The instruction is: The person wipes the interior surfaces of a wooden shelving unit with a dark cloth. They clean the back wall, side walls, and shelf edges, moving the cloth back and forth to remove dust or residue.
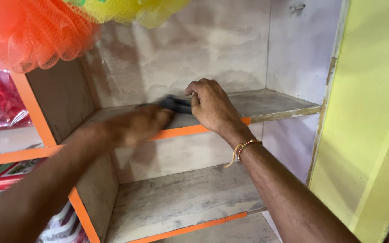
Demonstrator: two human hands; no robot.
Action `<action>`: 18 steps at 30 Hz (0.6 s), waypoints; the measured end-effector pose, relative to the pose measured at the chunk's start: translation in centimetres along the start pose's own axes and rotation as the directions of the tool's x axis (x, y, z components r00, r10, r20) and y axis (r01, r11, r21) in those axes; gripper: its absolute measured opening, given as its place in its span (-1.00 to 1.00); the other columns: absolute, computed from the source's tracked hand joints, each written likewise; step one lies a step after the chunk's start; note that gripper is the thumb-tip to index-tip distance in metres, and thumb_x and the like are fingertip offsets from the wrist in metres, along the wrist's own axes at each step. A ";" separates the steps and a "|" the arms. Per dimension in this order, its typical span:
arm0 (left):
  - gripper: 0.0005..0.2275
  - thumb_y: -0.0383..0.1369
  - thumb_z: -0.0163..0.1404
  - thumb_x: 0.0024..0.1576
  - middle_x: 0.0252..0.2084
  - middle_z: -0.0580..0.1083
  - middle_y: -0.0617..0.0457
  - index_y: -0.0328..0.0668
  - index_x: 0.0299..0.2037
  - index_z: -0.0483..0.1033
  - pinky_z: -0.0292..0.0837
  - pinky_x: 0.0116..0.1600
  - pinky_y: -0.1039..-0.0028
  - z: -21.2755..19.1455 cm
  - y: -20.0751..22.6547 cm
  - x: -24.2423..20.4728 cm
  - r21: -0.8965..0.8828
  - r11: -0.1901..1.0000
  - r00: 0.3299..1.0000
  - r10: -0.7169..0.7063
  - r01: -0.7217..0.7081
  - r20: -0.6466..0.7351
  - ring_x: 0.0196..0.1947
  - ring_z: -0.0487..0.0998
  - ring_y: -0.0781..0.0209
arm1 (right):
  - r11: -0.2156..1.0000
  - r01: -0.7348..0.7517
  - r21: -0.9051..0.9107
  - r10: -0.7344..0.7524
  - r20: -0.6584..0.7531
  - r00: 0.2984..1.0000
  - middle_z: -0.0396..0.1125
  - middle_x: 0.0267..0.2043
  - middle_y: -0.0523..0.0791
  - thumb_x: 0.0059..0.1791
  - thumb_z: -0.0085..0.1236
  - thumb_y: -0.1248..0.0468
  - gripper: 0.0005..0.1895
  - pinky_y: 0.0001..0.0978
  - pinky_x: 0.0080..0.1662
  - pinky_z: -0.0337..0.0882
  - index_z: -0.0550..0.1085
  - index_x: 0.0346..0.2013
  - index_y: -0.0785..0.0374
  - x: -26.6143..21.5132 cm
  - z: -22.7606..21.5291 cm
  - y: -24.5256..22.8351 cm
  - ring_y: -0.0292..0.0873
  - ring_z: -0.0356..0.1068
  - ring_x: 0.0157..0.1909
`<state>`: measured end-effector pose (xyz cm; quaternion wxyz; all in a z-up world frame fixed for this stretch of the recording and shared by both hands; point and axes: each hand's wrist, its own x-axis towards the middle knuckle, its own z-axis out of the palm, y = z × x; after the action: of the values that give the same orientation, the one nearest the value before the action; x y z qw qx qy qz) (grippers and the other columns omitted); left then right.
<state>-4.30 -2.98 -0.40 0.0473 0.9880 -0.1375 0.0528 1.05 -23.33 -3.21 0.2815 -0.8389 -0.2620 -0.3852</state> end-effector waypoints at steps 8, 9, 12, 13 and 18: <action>-0.60 -0.16 -0.38 0.31 0.29 0.44 0.12 0.04 0.14 0.51 0.28 0.40 0.22 1.1 -1.5 4.7 0.512 0.820 0.957 0.289 -0.256 0.017 0.28 0.40 0.13 | 0.999 0.031 0.008 -0.031 -0.089 0.996 0.46 -0.11 -0.04 -0.01 -0.06 0.42 -0.78 -0.17 0.13 0.41 0.58 -0.23 0.29 0.1 0.3 0.2 -0.01 0.39 0.11; -0.60 -0.11 -0.39 0.33 0.36 0.35 0.10 0.10 0.29 0.35 0.20 0.38 0.16 1.8 -1.0 4.5 0.319 0.908 0.960 0.279 -0.271 0.020 0.34 0.31 0.11 | 1.000 0.022 0.016 -0.021 -0.081 0.996 0.47 -0.12 -0.04 0.00 -0.06 0.43 -0.78 -0.17 0.13 0.42 0.58 -0.23 0.28 0.1 0.3 0.4 -0.01 0.40 0.10; -0.45 -0.01 -0.40 0.32 0.50 0.17 0.12 0.26 0.54 0.05 0.07 0.38 0.11 2.6 -1.5 4.0 -0.069 0.981 0.982 0.185 -0.182 0.041 0.43 0.15 0.10 | 0.998 0.056 0.032 -0.052 -0.119 0.992 0.47 -0.11 -0.02 0.01 -0.05 0.43 -0.79 -0.15 0.13 0.42 0.57 -0.23 0.30 0.2 0.6 0.8 0.02 0.41 0.08; -0.44 -0.02 -0.40 0.26 0.49 0.17 0.18 0.30 0.52 0.08 0.08 0.41 0.19 1.7 -2.9 4.1 -0.039 0.993 0.993 0.110 -0.109 0.042 0.43 0.17 0.14 | 0.997 0.075 0.034 -0.070 -0.141 0.988 0.48 -0.10 -0.02 0.01 -0.04 0.43 -0.80 -0.15 0.13 0.42 0.57 -0.22 0.31 0.1 0.7 1.0 0.03 0.41 0.07; -0.45 0.03 -0.41 0.28 0.38 0.36 -0.06 0.08 0.42 0.25 0.22 0.44 0.20 0.9 -6.5 5.8 0.103 0.992 0.998 -0.067 0.068 -0.010 0.35 0.38 0.01 | 0.999 0.028 0.040 -0.022 -0.141 0.990 0.47 -0.09 0.02 -0.02 -0.04 0.43 -0.79 -0.15 0.09 0.44 0.57 -0.21 0.31 0.2 0.7 1.5 0.03 0.44 0.04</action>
<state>3.16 1.58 -1.13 -0.0016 0.9930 -0.1009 0.0616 2.50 -23.82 -3.80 0.3119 -0.8004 -0.2599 -0.4411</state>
